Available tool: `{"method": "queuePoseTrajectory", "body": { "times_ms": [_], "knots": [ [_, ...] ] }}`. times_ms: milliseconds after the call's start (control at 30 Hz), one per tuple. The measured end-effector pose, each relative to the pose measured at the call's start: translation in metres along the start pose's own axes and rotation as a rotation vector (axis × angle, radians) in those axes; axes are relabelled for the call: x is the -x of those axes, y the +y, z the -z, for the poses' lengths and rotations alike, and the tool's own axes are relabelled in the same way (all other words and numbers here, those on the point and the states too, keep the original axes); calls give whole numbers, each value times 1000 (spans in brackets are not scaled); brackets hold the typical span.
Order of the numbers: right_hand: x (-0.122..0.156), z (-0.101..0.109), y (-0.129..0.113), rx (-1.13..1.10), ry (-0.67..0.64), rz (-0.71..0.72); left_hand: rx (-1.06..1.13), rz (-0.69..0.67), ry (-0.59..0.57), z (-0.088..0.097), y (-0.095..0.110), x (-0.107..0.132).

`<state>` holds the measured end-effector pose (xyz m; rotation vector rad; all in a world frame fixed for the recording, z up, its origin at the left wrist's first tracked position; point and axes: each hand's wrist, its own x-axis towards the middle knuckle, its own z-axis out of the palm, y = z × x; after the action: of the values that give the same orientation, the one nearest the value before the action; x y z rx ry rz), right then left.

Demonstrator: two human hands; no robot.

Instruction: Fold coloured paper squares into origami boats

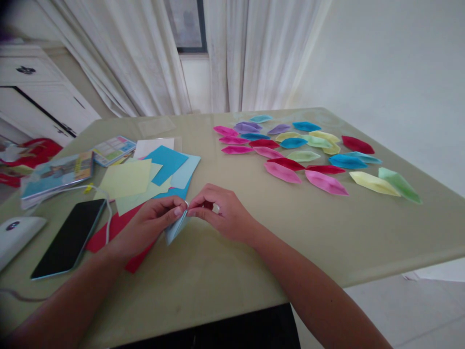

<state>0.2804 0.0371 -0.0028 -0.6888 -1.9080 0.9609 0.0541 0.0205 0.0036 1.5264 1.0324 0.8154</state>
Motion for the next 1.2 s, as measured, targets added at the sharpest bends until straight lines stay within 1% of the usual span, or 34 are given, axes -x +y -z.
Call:
{"method": "queuePoseTrajectory", "body": {
  "times_ms": [133, 367, 567, 667, 767, 833, 867, 967, 1033, 1167, 1200],
  "knots": [
    [0, -1, -1, -23, 5, -19, -63, -43, -20, -1, 2, 0],
    [0, 1, 0, -24, 8, -47, -109, -79, 8, 2, 0, 0],
    [-2, 3, 5, 5, -6, -59, -159, -148, 22, 2, -5, -3],
    [-3, 3, 6, 9, -7, -89, -184, -158, 48, 2, -6, -5],
    [-4, 7, 7, 25, 36, -120, -208, -156, 66, 3, -8, -6],
    [-4, 10, 9, 26, 47, -166, -229, -165, 77, 4, -10, -7],
    [-4, 12, 10, 2, 28, -198, -243, -175, 87, 4, -11, -8],
    [-2, 13, 12, -152, -84, -286, -294, -225, 132, 4, -17, -9],
    [-1, 11, 12, -192, -120, -298, -334, -265, 152, 3, -20, -9],
    [0, 8, 11, -156, -43, -268, -412, -359, 135, 0, -22, -8],
    [-1, 8, 11, -142, -42, -259, -434, -383, 128, -1, -23, -8]
  ]
}}
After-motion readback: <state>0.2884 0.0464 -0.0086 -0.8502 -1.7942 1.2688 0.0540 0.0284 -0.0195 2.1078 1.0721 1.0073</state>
